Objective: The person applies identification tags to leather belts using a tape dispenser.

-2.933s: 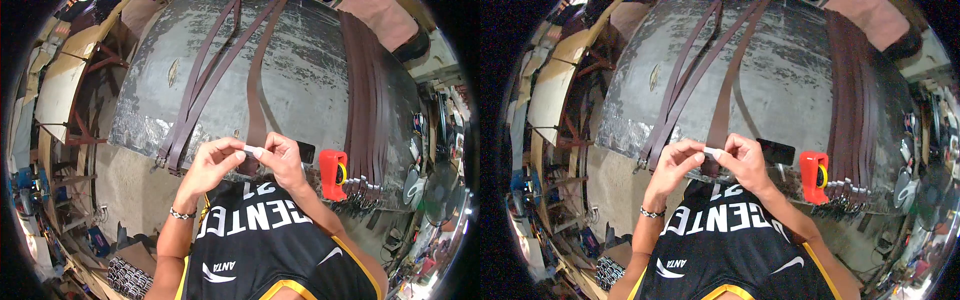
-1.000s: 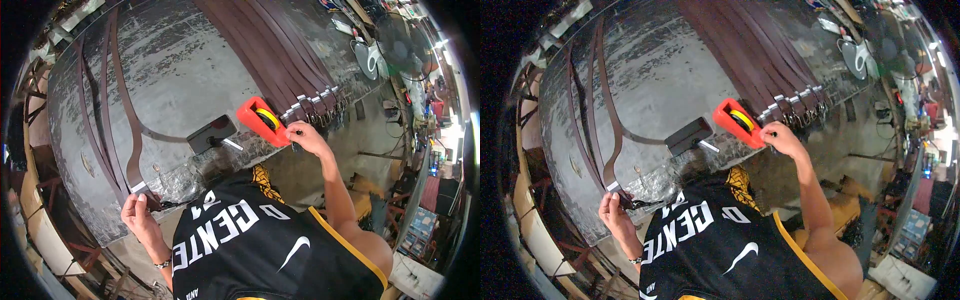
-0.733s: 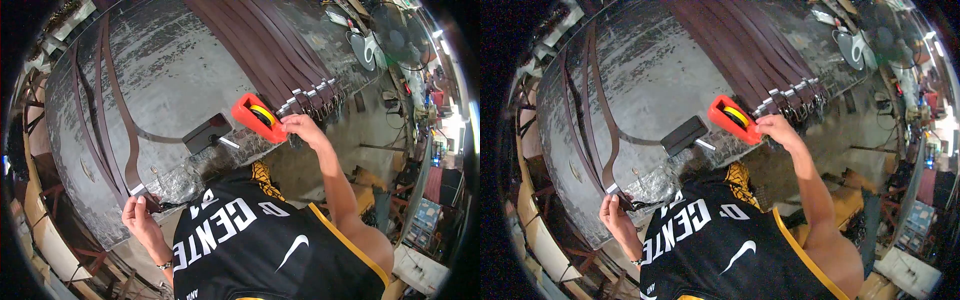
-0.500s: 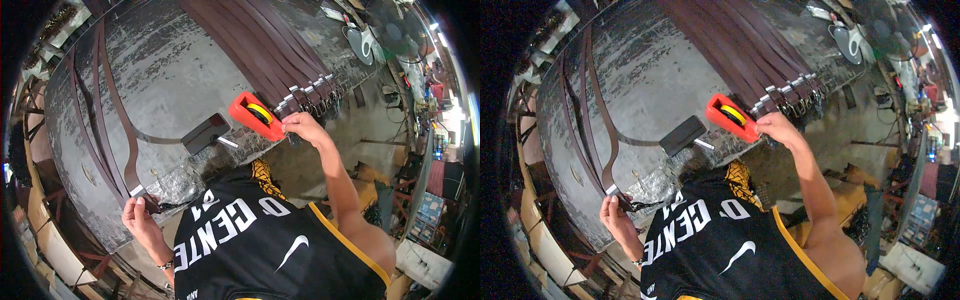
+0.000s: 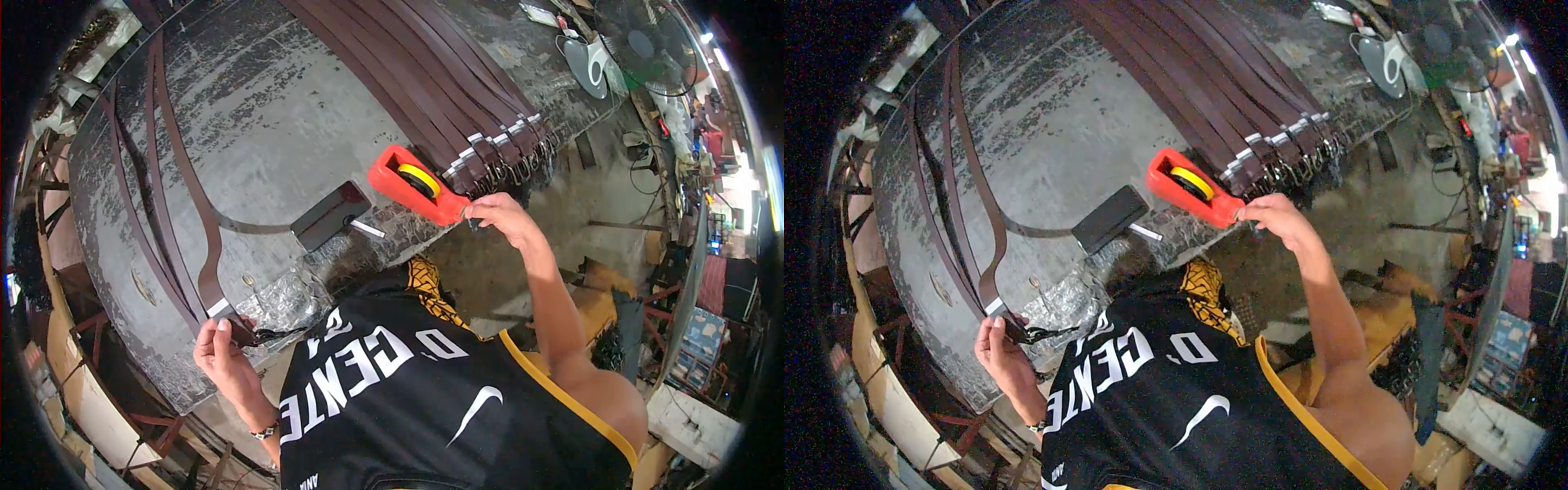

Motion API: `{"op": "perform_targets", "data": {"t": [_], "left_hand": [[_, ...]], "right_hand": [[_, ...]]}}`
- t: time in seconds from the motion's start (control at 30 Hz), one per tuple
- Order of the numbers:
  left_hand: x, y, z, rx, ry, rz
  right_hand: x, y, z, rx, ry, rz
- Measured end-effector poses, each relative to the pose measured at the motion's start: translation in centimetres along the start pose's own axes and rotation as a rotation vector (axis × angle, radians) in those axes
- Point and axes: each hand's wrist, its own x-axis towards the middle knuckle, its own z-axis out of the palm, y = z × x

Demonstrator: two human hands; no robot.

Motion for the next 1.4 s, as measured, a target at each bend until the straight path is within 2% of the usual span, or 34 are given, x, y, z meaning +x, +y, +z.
{"op": "perform_targets", "data": {"t": [0.83,1.4], "left_hand": [[0.6,-0.4,0.6,0.02,-0.027,-0.031],[0.5,-0.4,1.6,0.069,-0.025,-0.04]], "right_hand": [[0.0,3.3,1.1,0.244,-0.072,-0.204],[-0.3,3.3,1.9,0.515,-0.072,-0.108]]}}
